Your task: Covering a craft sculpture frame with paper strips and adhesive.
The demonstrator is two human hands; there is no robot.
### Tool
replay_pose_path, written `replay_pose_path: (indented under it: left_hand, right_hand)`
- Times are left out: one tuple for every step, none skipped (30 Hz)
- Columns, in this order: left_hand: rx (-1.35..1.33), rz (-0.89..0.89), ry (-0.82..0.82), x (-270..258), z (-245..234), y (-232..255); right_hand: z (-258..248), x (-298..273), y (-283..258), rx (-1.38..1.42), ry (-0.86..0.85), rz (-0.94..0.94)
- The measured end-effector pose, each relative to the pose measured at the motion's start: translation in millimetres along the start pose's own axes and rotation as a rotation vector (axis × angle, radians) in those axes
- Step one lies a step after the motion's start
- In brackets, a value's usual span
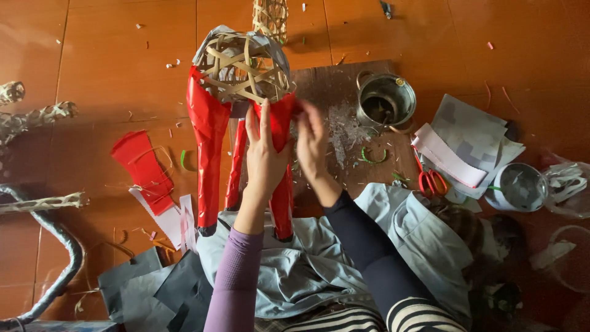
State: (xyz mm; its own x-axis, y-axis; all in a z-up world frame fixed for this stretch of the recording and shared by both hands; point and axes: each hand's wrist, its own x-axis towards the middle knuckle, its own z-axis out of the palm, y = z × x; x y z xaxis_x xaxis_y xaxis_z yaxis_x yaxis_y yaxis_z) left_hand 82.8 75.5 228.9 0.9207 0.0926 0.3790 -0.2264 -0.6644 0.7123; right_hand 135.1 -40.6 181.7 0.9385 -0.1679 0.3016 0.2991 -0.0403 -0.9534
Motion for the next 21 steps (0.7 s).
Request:
replay_pose_path:
  left_hand:
    - [0.0,-0.002,-0.002,0.5,2.0,-4.2]
    - [-0.004,-0.004,0.008,1.0,4.1,-8.3]
    - [-0.006,-0.007,0.014,0.4,5.4,-12.8]
    - [-0.005,-0.009,0.01,-0.8,1.6,-11.6]
    - [-0.053,0.019,0.012,1.4,-2.2,-10.8]
    - [-0.1,0.047,0.014,3.7,-6.3,-9.9]
    - [-0.1,0.048,0.016,5.7,-11.2,-6.1]
    - [-0.07,0.097,0.029,7.8,-15.9,-2.4]
    - [-0.04,0.146,0.039,9.3,-20.5,1.2]
    - [-0.041,0.147,0.038,11.4,-23.1,-2.2]
    - [0.021,0.199,0.094,13.7,-25.2,-5.5]
    - [0.083,0.251,0.15,16.1,-27.2,-8.9]
    - [0.082,0.25,0.147,19.0,-18.7,-21.8]
    - [-0.159,0.176,0.165,21.8,-10.2,-35.0]
    - [-0.399,0.097,0.182,23.2,-1.8,-48.4]
    - [-0.399,0.092,0.179,23.9,4.4,-54.1]
    - [-0.458,0.007,0.233,28.0,10.7,-59.6]
    - [-0.518,-0.079,0.286,32.0,16.8,-64.9]
    - [-0.518,-0.08,0.287,34.7,18.4,-65.1]
    - [-0.588,-0.029,0.308,37.4,20.1,-65.3]
    - [-0.657,0.022,0.327,39.5,21.6,-65.7]
  right_hand:
    - [2.0,-1.3,-6.8,-0.001,0.0,0.002]
    - [3.9,-2.6,-13.6,-0.027,-0.067,-0.058]
    - [6.2,-5.3,-20.4,-0.051,-0.134,-0.114]
    - [5.4,-6.5,-21.9,-0.05,-0.132,-0.109]
    - [5.7,-4.0,-23.6,-0.069,-0.163,-0.131]
    - [6.3,-1.6,-25.6,-0.087,-0.194,-0.153]
    - [6.0,1.7,-21.9,-0.087,-0.194,-0.154]
    - [5.8,5.1,-18.0,-0.097,-0.203,-0.167]
    - [5.2,7.8,-13.9,-0.108,-0.211,-0.177]
    - [5.1,7.4,-4.5,-0.109,-0.21,-0.177]
    - [4.4,7.3,5.0,-0.142,-0.214,-0.186]
    - [3.7,7.3,14.7,-0.176,-0.217,-0.194]
    - [3.7,7.6,8.1,-0.178,-0.216,-0.192]
    - [3.8,7.9,1.7,-0.199,-0.223,-0.197]
    - [3.9,7.1,-4.5,-0.221,-0.232,-0.201]
    - [4.0,4.7,-6.5,-0.223,-0.233,-0.196]
    - [4.9,5.8,-9.0,-0.239,-0.223,-0.226]
    - [5.8,6.9,-11.8,-0.255,-0.212,-0.255]
    - [5.2,8.1,-16.6,-0.256,-0.214,-0.256]
    - [4.5,9.3,-21.3,-0.256,-0.223,-0.215]
    - [4.0,9.8,-25.8,-0.256,-0.232,-0.172]
